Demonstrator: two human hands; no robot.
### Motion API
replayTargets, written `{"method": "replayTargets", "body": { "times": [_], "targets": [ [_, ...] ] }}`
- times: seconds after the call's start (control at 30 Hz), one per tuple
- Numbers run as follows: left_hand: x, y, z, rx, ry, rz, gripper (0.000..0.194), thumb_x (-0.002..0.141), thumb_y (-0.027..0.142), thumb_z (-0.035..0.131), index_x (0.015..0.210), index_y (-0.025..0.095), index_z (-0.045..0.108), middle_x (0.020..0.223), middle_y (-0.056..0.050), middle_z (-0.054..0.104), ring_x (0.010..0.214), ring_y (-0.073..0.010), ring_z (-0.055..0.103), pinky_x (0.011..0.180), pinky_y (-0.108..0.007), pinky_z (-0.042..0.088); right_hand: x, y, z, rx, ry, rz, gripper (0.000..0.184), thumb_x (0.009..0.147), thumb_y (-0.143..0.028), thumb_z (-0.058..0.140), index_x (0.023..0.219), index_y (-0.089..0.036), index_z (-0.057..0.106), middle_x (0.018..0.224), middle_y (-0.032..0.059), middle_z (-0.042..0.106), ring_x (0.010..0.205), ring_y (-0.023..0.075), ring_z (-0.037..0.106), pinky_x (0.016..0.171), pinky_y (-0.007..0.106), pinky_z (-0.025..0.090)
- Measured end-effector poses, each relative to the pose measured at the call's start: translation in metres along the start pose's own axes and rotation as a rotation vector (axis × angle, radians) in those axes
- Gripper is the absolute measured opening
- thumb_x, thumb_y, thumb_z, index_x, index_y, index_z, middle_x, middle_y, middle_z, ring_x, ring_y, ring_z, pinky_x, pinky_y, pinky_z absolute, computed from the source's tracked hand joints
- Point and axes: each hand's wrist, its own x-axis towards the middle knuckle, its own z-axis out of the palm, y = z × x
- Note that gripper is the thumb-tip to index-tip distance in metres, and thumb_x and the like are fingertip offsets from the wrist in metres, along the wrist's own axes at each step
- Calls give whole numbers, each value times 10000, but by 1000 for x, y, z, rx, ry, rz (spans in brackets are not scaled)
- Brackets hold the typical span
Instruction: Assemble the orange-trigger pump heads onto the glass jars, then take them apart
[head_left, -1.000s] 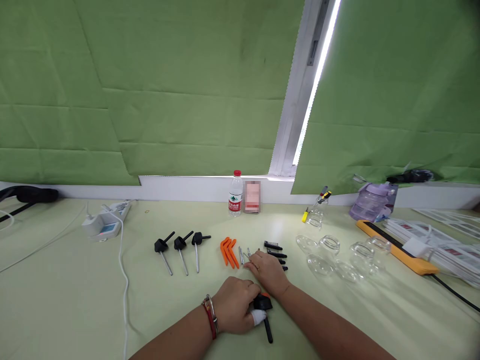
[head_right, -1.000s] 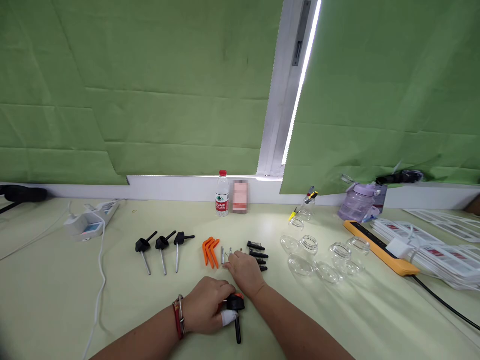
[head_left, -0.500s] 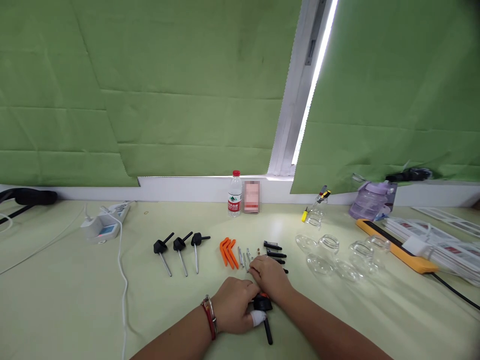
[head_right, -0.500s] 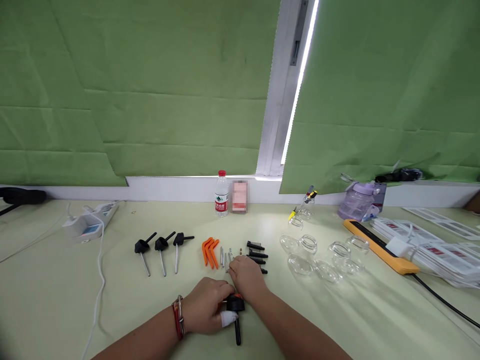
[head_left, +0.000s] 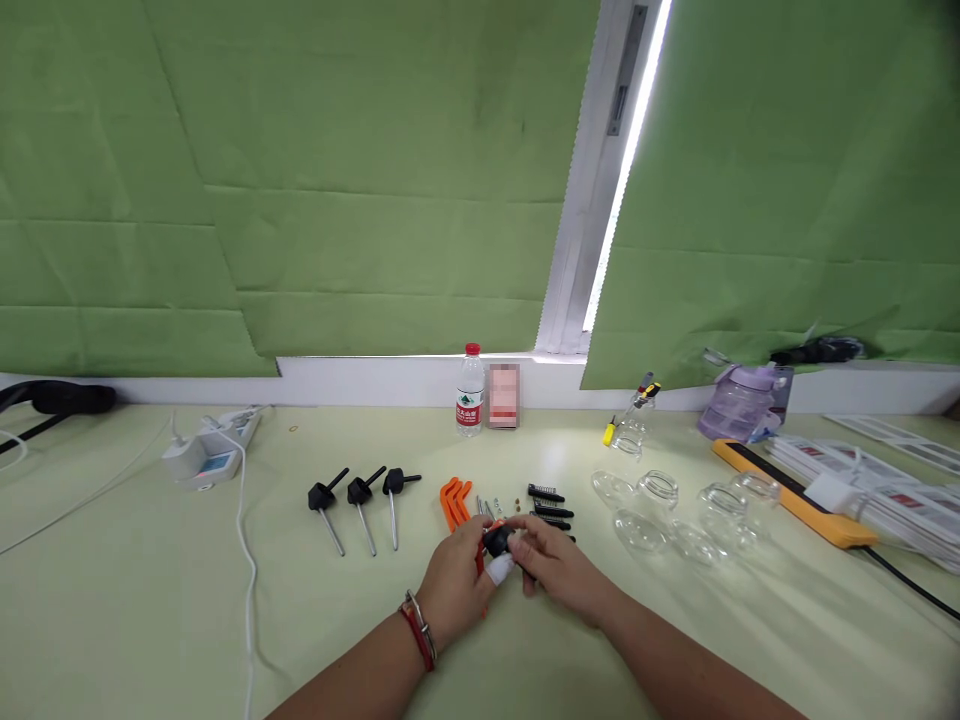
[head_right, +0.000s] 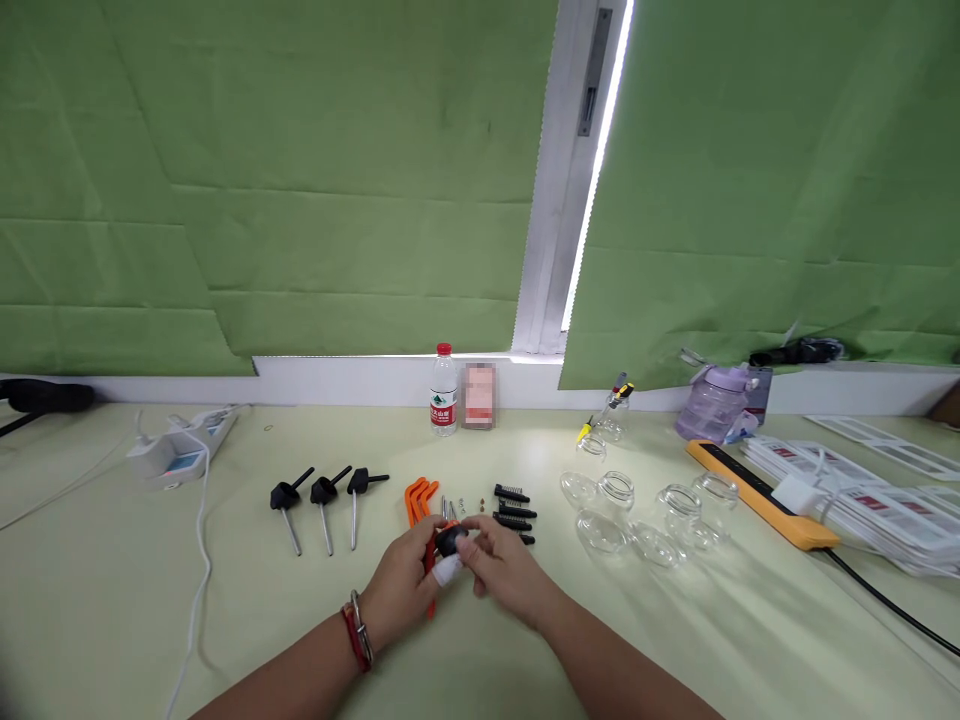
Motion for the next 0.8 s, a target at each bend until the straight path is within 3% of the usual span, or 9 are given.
{"method": "replayTargets", "body": {
  "times": [0.1, 0.2, 0.27, 0.37, 0.47, 0.57, 0.67, 0.8],
  "targets": [
    [1, -1, 0, -157, -31, 40, 310, 792, 304, 531, 1082, 198, 505, 994, -66, 614, 879, -189, 564, 779, -308, 446, -11, 3, 4, 204, -84, 109, 440, 770, -509, 525, 1071, -189, 503, 669, -29, 549, 438, 75, 470, 440, 200, 344],
    [0, -3, 2, -243, -102, 49, 332, 770, 283, 561, 1087, 197, 514, 946, -47, 620, 815, -168, 567, 741, -295, 464, -14, 6, 1, 287, 6, 189, 400, 742, -459, 564, 1002, -157, 527, 603, -45, 511, 401, 51, 381, 399, 184, 267],
    [1, -6, 2, -275, -83, 22, 329, 779, 302, 554, 1087, 189, 521, 900, -39, 621, 764, -156, 566, 706, -286, 472, -12, 6, -6, 325, 82, 205, 390, 732, -432, 578, 994, -147, 534, 593, -49, 494, 406, 45, 346, 404, 186, 241],
    [8, -17, 0, -346, 73, -45, 298, 816, 340, 504, 1064, 179, 539, 919, -49, 624, 814, -166, 581, 741, -296, 474, -10, 6, -19, 373, 253, 155, 407, 727, -433, 583, 1011, -144, 539, 601, -43, 480, 432, 52, 336, 422, 199, 238],
    [19, -39, -9, -336, 307, -233, 335, 834, 373, 453, 1087, 167, 533, 958, -76, 632, 846, -188, 596, 769, -320, 472, -10, 8, -29, 406, 372, 97, 428, 731, -448, 579, 1032, -146, 541, 626, -22, 497, 452, 63, 345, 431, 211, 240],
    [28, -63, -19, -142, 437, -385, 371, 819, 386, 449, 1070, 135, 558, 1011, -111, 617, 921, -230, 580, 830, -354, 442, -12, 9, -32, 416, 351, 100, 422, 733, -443, 579, 1035, -151, 547, 638, -14, 511, 453, 63, 343, 433, 214, 238],
    [31, -75, -25, 0, 395, -395, 354, 800, 377, 454, 1022, 134, 584, 973, -116, 602, 937, -256, 558, 850, -385, 420, -13, 9, -29, 402, 276, 133, 417, 730, -432, 580, 1055, -172, 548, 644, -22, 518, 460, 63, 353, 445, 211, 248],
    [29, -75, -21, 54, 322, -348, 253, 763, 309, 491, 914, 138, 602, 1012, -117, 560, 986, -252, 532, 894, -375, 396, -15, 7, -21, 362, 203, 134, 420, 736, -422, 567, 1076, -177, 542, 668, -17, 540, 477, 64, 371, 463, 211, 275]
  ]
}}
